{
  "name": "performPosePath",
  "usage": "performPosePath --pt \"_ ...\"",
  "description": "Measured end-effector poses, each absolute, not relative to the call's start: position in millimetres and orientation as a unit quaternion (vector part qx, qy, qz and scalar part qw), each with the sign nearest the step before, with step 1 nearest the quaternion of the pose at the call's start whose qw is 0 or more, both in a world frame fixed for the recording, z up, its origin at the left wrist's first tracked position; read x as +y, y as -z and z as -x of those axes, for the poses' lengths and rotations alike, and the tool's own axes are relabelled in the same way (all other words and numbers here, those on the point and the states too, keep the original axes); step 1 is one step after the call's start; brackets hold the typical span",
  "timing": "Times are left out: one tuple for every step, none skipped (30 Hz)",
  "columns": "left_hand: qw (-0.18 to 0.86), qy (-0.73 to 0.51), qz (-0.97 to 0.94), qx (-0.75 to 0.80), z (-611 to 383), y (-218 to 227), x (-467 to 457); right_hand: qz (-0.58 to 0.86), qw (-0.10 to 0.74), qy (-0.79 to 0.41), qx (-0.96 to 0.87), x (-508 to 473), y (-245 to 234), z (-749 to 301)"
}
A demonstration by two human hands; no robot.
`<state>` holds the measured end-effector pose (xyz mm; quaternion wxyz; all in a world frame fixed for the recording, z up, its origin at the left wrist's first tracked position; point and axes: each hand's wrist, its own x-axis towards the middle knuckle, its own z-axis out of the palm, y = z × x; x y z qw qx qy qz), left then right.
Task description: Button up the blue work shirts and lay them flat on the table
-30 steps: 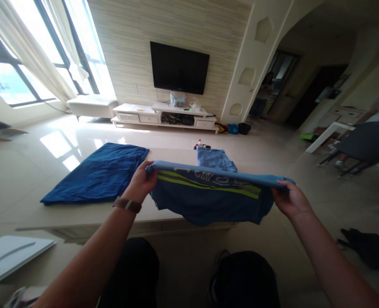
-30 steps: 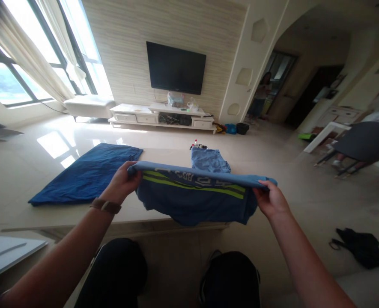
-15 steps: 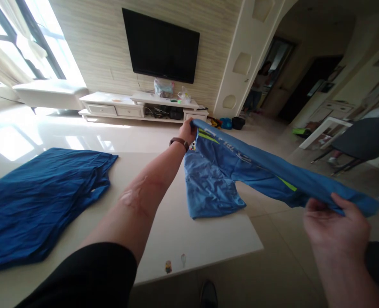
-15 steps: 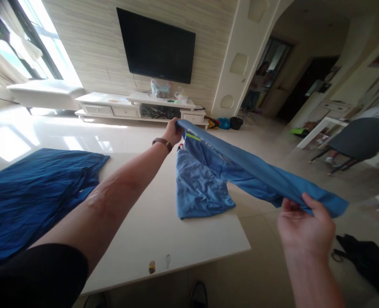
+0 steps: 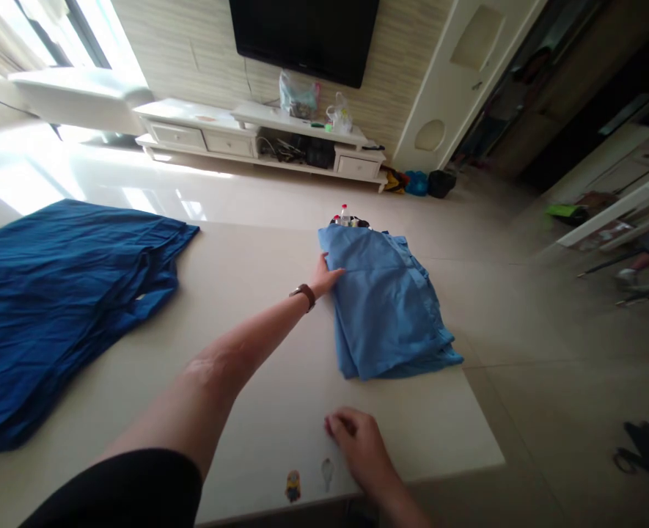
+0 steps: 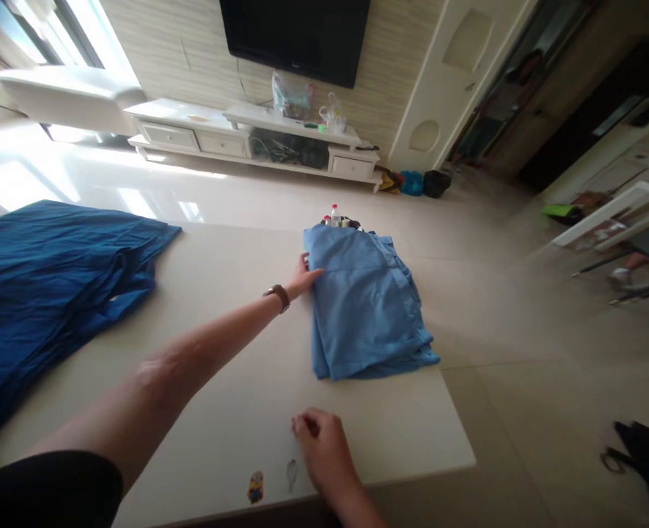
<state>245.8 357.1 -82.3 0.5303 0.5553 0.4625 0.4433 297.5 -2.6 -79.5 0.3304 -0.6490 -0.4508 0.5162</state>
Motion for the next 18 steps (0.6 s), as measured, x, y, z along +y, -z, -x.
performPosePath --pt "0.504 -0.421 -0.591 0.469 -247 88 342 0.664 0.335 -0.405 -0.532 0 76 -310" --pt "0.483 -0.404 -0.617 0.473 -248 90 327 0.670 0.341 -0.291 -0.592 5 73 -328" --pt "0.468 -0.390 -0.633 0.478 -248 92 314 0.674 0.341 -0.196 -0.626 10 71 -348" --pt "0.458 -0.383 -0.643 0.479 -247 92 301 0.683 0.333 -0.114 -0.640 15 71 -369" --pt "0.450 -0.376 -0.653 0.479 -244 92 288 0.693 0.309 -0.052 -0.649 18 73 -389" --pt "0.439 -0.368 -0.666 0.478 -240 93 276 0.707 0.274 -0.008 -0.652 20 77 -407" --pt "0.421 -0.356 -0.686 0.475 -234 95 263 0.724 0.234 0.019 -0.649 20 84 -422" --pt "0.395 -0.342 -0.714 0.466 -227 98 250 0.733 0.192 0.022 -0.652 19 91 -432" --pt "0.364 -0.328 -0.744 0.455 -219 102 236 0.742 0.155 0.017 -0.652 18 98 -439" --pt "0.329 -0.311 -0.776 0.439 -210 105 222 0.749 0.123 0.010 -0.651 17 104 -443" --pt "0.298 -0.290 -0.808 0.417 -202 108 209 0.753 0.100 0.003 -0.651 17 108 -443" --pt "0.275 -0.271 -0.827 0.409 -193 110 196 0.756 0.084 -0.001 -0.649 18 108 -441" --pt "0.261 -0.253 -0.834 0.415 -185 111 184 0.758 0.073 -0.004 -0.648 19 106 -436" --pt "0.256 -0.239 -0.834 0.427 -177 110 173 0.762 0.063 -0.009 -0.645 19 100 -428" --pt "0.259 -0.229 -0.827 0.444 -168 107 163 0.766 0.054 -0.015 -0.640 18 92 -419" --pt "0.267 -0.224 -0.815 0.463 -159 103 153 0.770 0.048 -0.023 -0.635 13 82 -408" --pt "0.276 -0.225 -0.800 0.483 -147 97 142 0.772 0.047 -0.032 -0.633 3 72 -395" --pt "0.282 -0.230 -0.787 0.498 -133 91 131 0.772 0.052 -0.042 -0.632 -11 63 -382"
